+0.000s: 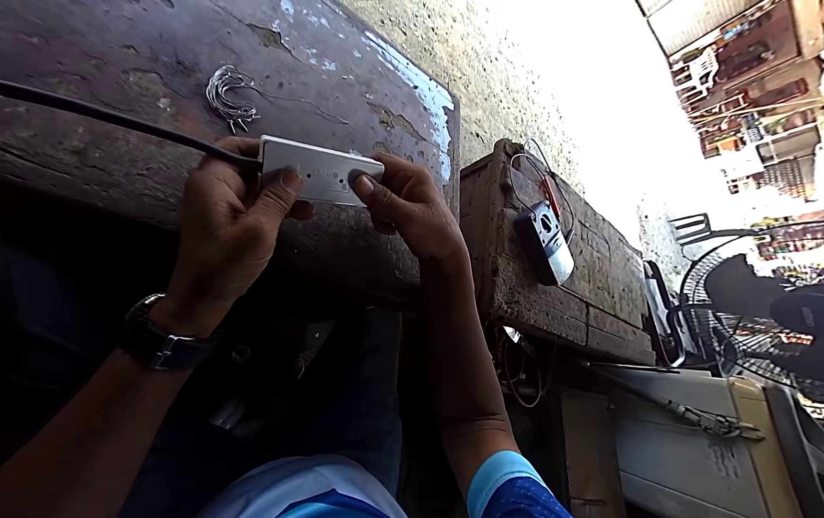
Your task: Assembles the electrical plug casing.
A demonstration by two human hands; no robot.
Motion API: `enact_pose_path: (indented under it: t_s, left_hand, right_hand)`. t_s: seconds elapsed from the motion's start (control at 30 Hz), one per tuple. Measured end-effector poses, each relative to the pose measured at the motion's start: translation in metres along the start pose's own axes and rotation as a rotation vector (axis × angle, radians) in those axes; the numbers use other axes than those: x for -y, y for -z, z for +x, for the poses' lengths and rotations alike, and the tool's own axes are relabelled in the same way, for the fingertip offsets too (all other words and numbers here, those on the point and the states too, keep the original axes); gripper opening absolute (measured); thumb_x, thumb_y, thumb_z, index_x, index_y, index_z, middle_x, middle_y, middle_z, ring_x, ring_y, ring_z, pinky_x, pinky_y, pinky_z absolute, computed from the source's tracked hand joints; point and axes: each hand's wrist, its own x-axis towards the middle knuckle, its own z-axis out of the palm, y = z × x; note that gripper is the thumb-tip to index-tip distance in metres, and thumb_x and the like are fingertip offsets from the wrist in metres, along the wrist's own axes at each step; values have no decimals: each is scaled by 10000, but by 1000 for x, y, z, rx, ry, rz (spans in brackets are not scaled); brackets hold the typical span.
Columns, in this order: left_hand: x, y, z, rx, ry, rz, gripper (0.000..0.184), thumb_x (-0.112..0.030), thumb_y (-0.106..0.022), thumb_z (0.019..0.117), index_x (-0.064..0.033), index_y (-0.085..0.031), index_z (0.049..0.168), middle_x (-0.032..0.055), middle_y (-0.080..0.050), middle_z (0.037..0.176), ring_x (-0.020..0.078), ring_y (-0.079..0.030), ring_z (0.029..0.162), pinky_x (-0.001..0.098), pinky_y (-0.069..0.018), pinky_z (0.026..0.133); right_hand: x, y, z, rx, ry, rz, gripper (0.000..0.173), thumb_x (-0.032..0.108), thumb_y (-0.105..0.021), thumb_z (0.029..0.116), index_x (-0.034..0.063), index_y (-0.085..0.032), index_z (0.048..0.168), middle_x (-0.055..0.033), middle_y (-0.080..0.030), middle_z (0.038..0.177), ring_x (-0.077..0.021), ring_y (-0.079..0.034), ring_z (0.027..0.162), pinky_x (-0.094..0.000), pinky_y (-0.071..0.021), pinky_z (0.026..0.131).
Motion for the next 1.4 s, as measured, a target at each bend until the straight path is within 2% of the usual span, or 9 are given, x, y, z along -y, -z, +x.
enact_pose_path:
  t_s: [0.33,0.47,0.6,0.7,0.83,0.9,1.07,1.13,1.4]
  left_hand:
    - [-1,3,2,8,54,-79,226,-77,-537,1061,-28,-483,1275,90,-687,1131,249,-739,969,448,-652,855]
    - [-2,4,4,-16,69,-123,197,-78,-513,1069,-38,-486,1259,83,-684,1125,249,-740,952,460,-653,843]
    - [-3,4,5,-33,74,-125,185,-98,-502,1077,-44,-491,1254,78,-686,1120,248,-742,940,466,-653,837]
    - [-3,4,4,-36,61,-101,190,-90,-504,1073,-47,-491,1257,69,-689,1128,242,-744,953,460,-653,848]
    - [-7,-1,-5,-55,55,-16,246,-66,-537,1056,-61,-493,1298,39,-692,1139,199,-747,947,394,-653,854]
    - [-7,-1,-7,-53,37,-1,265,-59,-544,1050,-58,-485,1309,42,-685,1158,200,-743,959,387,-652,857]
    - [-5,-5,-9,-93,1,20,249,-60,-536,1051,-53,-482,1294,33,-686,1128,186,-745,914,373,-661,819]
    - [-5,-4,-8,-102,9,1,240,-57,-526,1053,-59,-482,1289,30,-692,1122,192,-749,913,383,-662,816]
    - [6,-3,1,-126,-107,-47,199,-120,-504,1068,-64,-433,1245,47,-650,1112,240,-723,974,461,-651,840]
  right_hand:
    - [-1,0,0,-8,-31,102,179,168,-610,1032,-6,-618,1075,-19,-601,744,-31,-429,494,-190,-342,417]
    - [-3,3,-1,79,-41,296,221,244,-476,1090,54,-570,1030,32,-444,626,-64,-427,500,-230,-391,466]
    - [-2,4,-1,116,-40,413,178,168,-465,1073,29,-576,1078,36,-426,615,-63,-425,502,-225,-382,473]
    - [-4,2,0,75,-20,312,195,171,-465,1078,11,-576,1084,29,-434,631,-62,-416,501,-222,-369,461]
    - [-1,-5,2,-45,7,-120,283,172,-383,1101,-16,-586,1045,-21,-475,663,-114,-460,514,-278,-427,466]
    - [-1,-8,2,-68,21,-202,287,162,-382,1101,-18,-596,1035,-30,-491,678,-118,-467,518,-280,-430,467]
    - [-3,-10,2,-62,20,-63,314,191,-376,1092,-14,-613,1070,-7,-483,661,-99,-459,512,-264,-427,459]
    - [-3,-11,2,-55,13,8,312,225,-381,1105,7,-588,1022,0,-457,617,-102,-452,487,-265,-422,440]
    - [2,-18,6,-44,38,-123,298,204,-407,1114,-6,-598,1020,-9,-506,668,-83,-466,510,-254,-423,450]
